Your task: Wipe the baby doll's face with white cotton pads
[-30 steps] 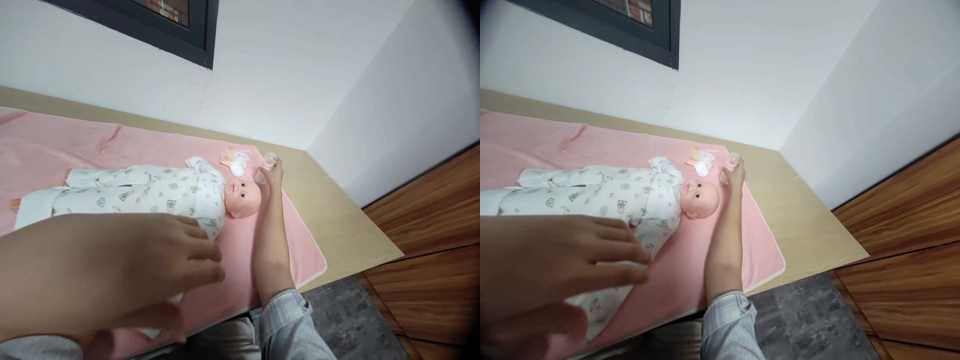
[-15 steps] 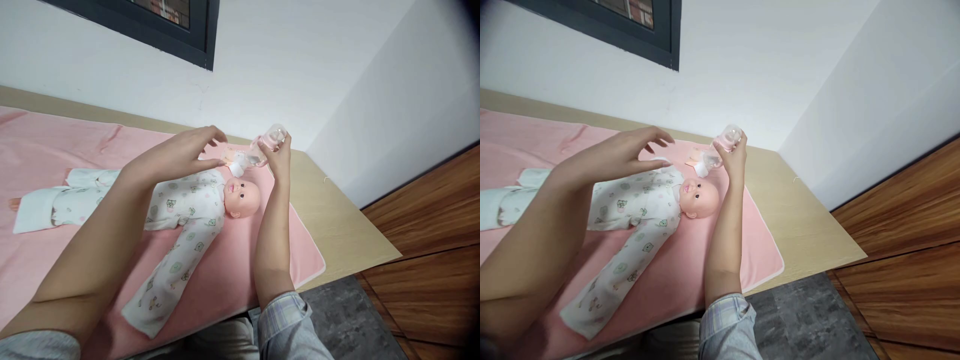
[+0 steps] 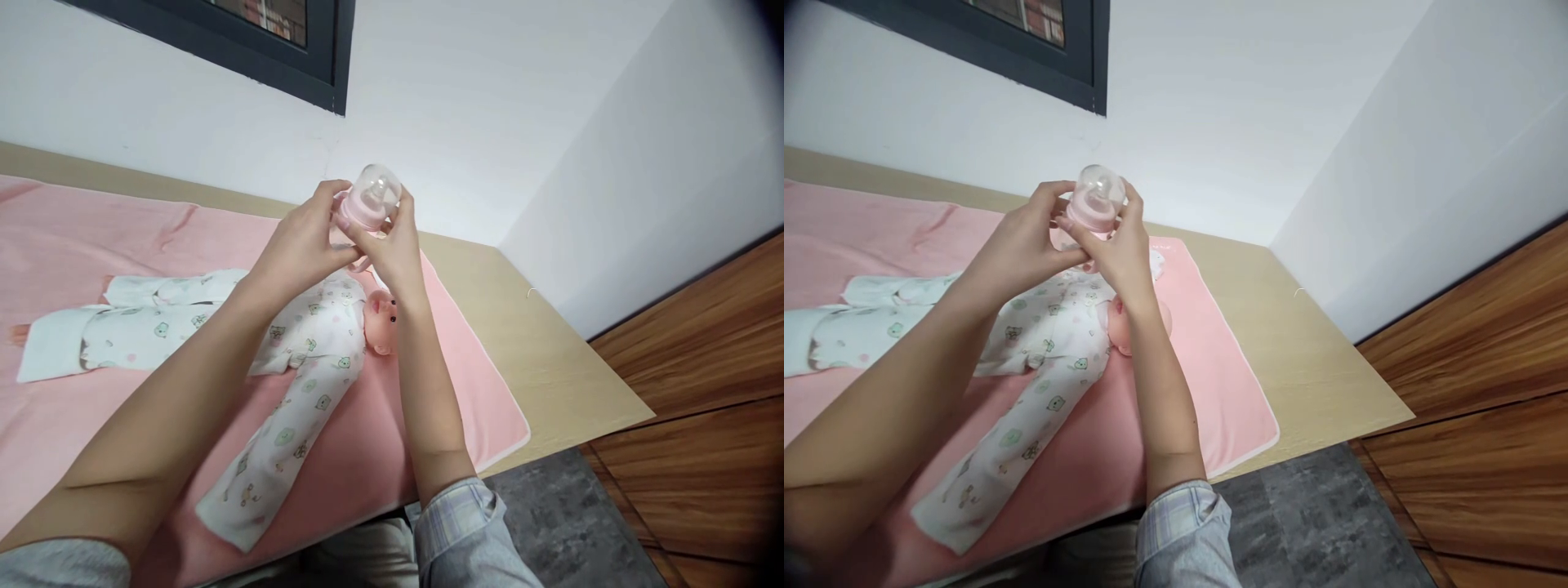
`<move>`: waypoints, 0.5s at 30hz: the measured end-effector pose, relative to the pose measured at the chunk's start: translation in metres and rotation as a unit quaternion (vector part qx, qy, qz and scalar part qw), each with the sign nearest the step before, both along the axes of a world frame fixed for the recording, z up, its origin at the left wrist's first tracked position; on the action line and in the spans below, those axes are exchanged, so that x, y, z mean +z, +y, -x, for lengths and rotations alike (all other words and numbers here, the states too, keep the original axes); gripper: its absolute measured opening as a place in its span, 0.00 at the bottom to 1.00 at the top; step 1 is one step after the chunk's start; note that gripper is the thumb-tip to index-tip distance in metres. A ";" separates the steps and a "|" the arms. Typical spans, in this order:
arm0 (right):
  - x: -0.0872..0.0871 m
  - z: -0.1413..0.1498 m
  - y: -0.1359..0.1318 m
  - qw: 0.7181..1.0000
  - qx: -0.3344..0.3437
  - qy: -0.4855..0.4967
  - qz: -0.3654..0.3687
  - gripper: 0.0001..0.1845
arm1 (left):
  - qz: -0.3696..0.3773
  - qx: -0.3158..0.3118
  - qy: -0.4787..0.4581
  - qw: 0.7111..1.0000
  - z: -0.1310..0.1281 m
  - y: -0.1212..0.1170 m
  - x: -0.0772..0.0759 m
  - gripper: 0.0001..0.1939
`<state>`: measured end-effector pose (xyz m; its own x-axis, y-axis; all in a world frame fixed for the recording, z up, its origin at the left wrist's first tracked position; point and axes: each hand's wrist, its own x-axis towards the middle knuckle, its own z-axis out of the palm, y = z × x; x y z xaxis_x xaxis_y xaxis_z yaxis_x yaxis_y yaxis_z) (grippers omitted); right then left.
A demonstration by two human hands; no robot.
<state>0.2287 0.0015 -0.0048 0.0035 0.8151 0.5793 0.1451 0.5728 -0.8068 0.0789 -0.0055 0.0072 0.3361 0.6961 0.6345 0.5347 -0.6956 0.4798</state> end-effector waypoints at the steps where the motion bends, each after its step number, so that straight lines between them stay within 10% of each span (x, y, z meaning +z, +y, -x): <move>1: -0.001 0.004 0.000 1.000 0.012 0.004 0.009 0.50 | 0.004 0.009 0.002 1.000 0.001 0.000 0.000 0.36; 8: -0.010 0.010 0.013 0.999 0.039 -0.001 0.028 0.39 | 0.026 0.033 0.043 0.998 0.008 0.007 0.000 0.38; 15: -0.004 -0.017 0.022 0.995 -0.077 0.031 -0.047 0.35 | 0.005 0.075 0.120 0.990 0.027 0.021 0.005 0.32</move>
<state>0.2455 0.0235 -0.0088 0.1623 0.7445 0.6476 0.1880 0.6210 -0.7610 0.0520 0.0155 0.0122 0.3687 0.7552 0.5420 0.7305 -0.5960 0.3334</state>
